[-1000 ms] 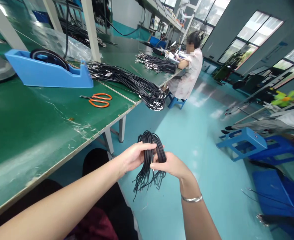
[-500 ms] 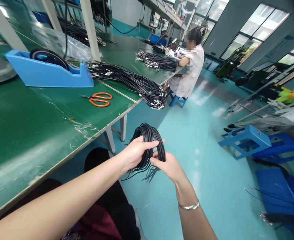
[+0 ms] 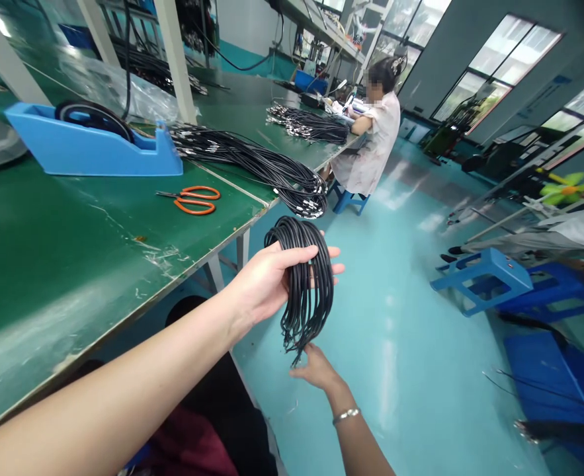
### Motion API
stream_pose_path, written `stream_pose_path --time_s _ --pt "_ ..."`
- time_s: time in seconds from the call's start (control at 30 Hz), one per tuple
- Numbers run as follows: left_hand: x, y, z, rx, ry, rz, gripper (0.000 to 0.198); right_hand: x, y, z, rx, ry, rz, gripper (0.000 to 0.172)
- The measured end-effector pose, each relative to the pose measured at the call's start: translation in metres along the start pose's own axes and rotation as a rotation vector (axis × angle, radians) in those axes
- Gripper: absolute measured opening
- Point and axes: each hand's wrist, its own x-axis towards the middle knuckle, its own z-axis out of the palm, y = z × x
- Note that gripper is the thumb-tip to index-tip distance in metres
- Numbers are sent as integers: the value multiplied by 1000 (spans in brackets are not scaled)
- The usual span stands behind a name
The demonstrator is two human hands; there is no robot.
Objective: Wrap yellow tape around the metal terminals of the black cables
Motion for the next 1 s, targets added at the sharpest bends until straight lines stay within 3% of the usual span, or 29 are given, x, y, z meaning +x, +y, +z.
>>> stream_pose_path --time_s 0.03,0.1,0.17,0.23,0.3,0.37,0.47,0.57,0.63,0.77,0.83,1.0 --pt "-1 -5 -4 -14 28 -13 24 -8 5 -6 21 32 17 48" --pt "-1 -23 -13 -22 127 -56 23 -22 4 -22 96 121 14 45" --pt "-1 -49 -19 9 219 -146 24 -31 -12 -36 198 203 -52 46" --pt "-4 -78 -22 65 233 -181 29 -32 -36 -41 388 251 -181 52" --pt "-9 -100 -21 129 243 -164 26 -28 -59 -37 503 187 -238 53" --pt "-15 -111 -23 193 276 -135 20 -25 -75 -28 522 70 -178 43" --pt "-23 -110 -39 246 346 -149 16 -28 -84 -26 489 -78 -58 25" --pt "-33 -103 -75 233 452 -223 25 -42 -86 -46 450 -138 -34 25" --pt "-43 -101 -105 216 564 -262 31 -53 -85 -63 443 -169 -44 34" --pt "-64 -110 -148 223 743 -340 13 -58 -76 -78 561 -143 13 66" --pt "-70 -115 -152 235 737 -356 11 -49 -70 -71 465 -103 96 61" --pt "-72 -116 -141 244 634 -366 20 -30 -54 -50 279 -108 205 54"
